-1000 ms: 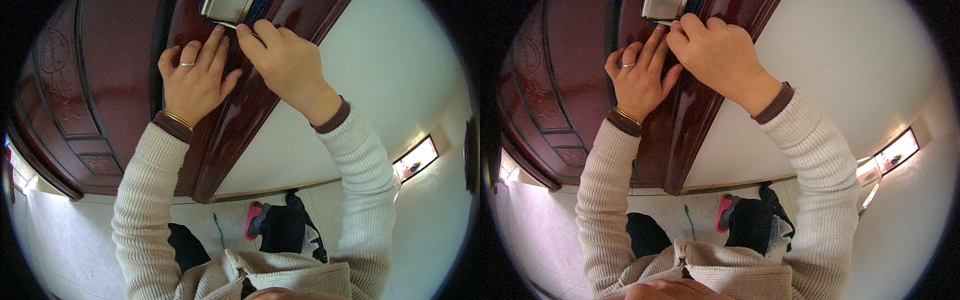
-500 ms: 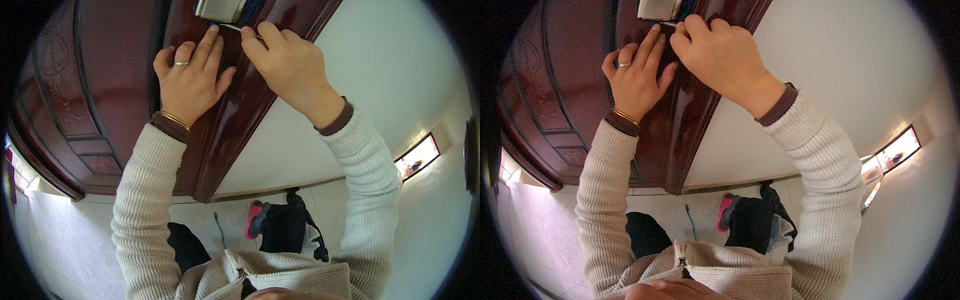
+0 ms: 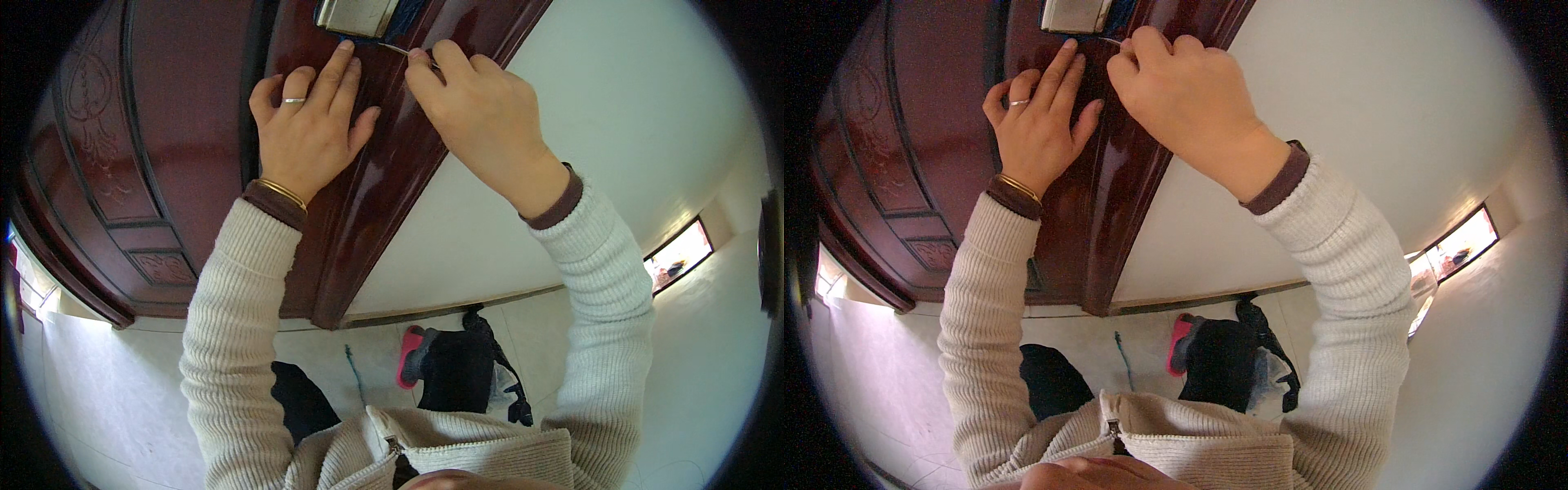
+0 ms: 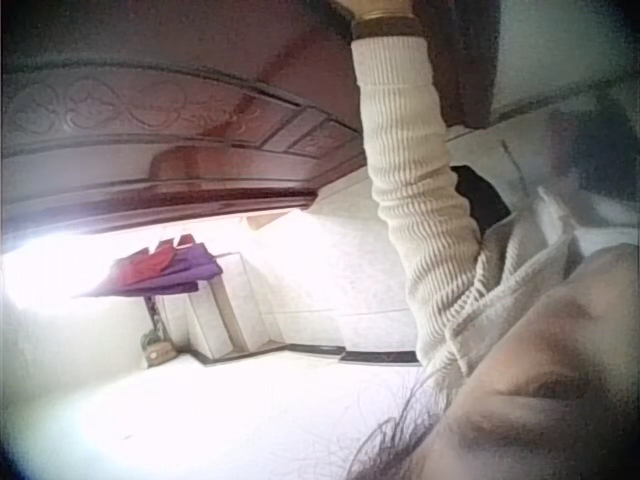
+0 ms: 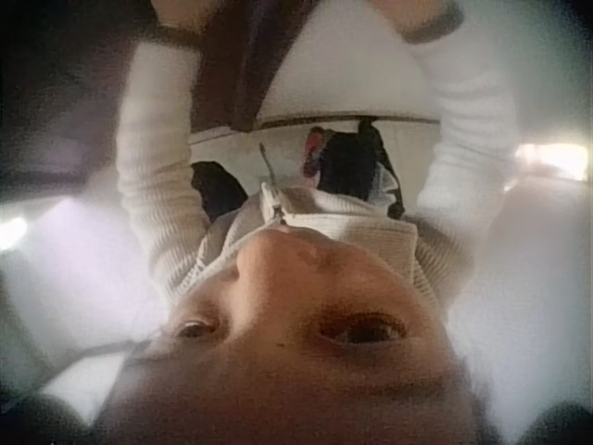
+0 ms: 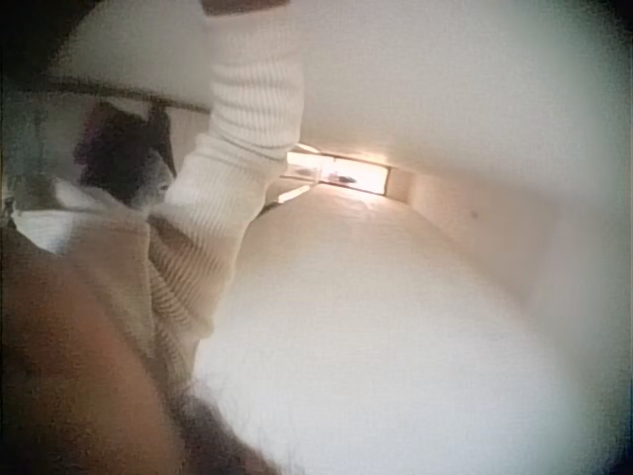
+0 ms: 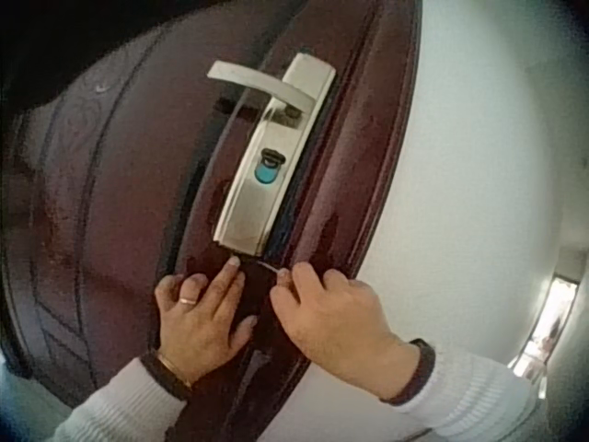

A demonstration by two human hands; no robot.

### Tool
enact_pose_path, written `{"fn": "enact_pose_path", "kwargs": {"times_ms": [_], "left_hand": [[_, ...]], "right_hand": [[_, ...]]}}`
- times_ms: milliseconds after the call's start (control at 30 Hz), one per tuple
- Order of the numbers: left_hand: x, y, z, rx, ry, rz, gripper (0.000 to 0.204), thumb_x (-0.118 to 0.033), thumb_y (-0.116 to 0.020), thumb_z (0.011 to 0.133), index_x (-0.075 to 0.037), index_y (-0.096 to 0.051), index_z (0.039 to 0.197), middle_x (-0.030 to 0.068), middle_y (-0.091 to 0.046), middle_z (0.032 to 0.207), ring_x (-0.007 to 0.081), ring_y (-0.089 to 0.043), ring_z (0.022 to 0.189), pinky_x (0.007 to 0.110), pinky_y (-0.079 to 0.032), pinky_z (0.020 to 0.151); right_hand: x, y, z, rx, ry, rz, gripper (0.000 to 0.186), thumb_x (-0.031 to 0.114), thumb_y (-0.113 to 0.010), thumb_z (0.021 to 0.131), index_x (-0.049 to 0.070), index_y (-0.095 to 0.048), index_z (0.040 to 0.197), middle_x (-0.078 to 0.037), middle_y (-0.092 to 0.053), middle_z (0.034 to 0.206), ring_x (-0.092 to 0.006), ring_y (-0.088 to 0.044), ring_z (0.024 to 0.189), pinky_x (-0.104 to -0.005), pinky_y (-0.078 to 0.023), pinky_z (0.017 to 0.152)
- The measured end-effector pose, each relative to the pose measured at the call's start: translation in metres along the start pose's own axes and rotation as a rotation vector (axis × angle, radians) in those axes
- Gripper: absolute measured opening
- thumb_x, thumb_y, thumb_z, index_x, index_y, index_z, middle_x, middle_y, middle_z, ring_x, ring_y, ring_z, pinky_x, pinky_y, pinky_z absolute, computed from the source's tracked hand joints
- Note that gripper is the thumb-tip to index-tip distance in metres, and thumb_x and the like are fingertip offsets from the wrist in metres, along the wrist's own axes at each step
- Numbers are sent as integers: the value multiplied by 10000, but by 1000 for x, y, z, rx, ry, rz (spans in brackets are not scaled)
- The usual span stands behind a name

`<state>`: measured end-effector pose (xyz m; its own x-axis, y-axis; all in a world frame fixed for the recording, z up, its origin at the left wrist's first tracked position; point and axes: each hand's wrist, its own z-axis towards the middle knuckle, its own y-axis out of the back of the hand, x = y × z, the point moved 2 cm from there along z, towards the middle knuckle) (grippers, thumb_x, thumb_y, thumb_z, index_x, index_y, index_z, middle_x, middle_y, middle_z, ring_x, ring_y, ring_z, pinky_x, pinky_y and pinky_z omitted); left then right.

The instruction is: The person sits on the floor and folds a black plastic sheet. They then move to a wooden door and use a metal tool to pry and adjust the door lock mechanism.

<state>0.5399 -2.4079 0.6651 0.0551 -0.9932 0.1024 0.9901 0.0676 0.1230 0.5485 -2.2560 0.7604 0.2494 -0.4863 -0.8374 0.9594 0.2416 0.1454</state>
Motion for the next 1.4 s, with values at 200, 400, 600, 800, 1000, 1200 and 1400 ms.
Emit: {"fn": "enact_pose_path", "kwargs": {"times_ms": [200, 400, 600, 800, 1000, 1200, 1400], "left_hand": [[4, 1, -3, -8, 76, -151, 408, -368, -621, 821, -162, -605, 1173, -17, -539, 1233, 197, -471, 1025, 423, -280, 925], [6, -5, 11, -104, 403, -274, 318, -339, -667, 803, -139, -659, 1049, 15, -572, 939, 228, -465, 954, 418, -279, 866], [-5, -12, 33, -91, 613, -284, 232, -324, -651, 824, -131, -672, 950, 8, -600, 903, 233, -470, 953, 427, -276, 849], [-9, -19, 36, -133, 643, -260, 181, -285, -614, 855, -113, -655, 897, 27, -610, 931, 255, -475, 967, 446, -277, 853], [-31, -6, 25, -103, 514, -324, 132, -216, -625, 848, -94, -629, 899, 52, -599, 928, 282, -470, 978, 452, -279, 857], [-40, 1, 10, -145, 388, -521, 92, -90, -629, 833, -58, -599, 914, 84, -588, 923, 290, -488, 950, 395, -360, 822], [-23, 3, 26, -144, 417, -529, 111, -91, -660, 829, -36, -610, 911, 105, -632, 883, 236, -595, 764, 320, -472, 707]], "right_hand": [[-10, 13, -14, -57, 19, 187, 163, 106, -627, 719, 100, -631, 882, -30, -526, 734, -165, -557, 554, -255, -459, 445], [-3, 33, -111, -25, -432, 686, 232, 24, -621, 754, 66, -615, 983, -78, -561, 767, -216, -561, 572, -301, -450, 483], [94, 16, -249, 231, -951, 1015, 178, 31, -607, 795, 35, -593, 973, -118, -561, 774, -243, -561, 586, -315, -446, 522], [194, -1, -306, 252, -1146, 1238, 158, 47, -603, 807, 31, -593, 965, -109, -559, 776, -237, -564, 611, -316, -454, 551], [203, -3, -310, 339, -1210, 1358, 149, 29, -591, 823, 19, -588, 972, -83, -557, 769, -171, -548, 628, -277, -446, 578], [193, 5, -305, 308, -1172, 1368, 141, 38, -591, 821, 20, -597, 961, -90, -554, 760, -174, -550, 636, -281, -443, 581], [190, 1, -314, 312, -1170, 1339, 151, 46, -607, 809, 36, -605, 960, -103, -572, 770, -216, -572, 615, -305, -464, 563]]}}
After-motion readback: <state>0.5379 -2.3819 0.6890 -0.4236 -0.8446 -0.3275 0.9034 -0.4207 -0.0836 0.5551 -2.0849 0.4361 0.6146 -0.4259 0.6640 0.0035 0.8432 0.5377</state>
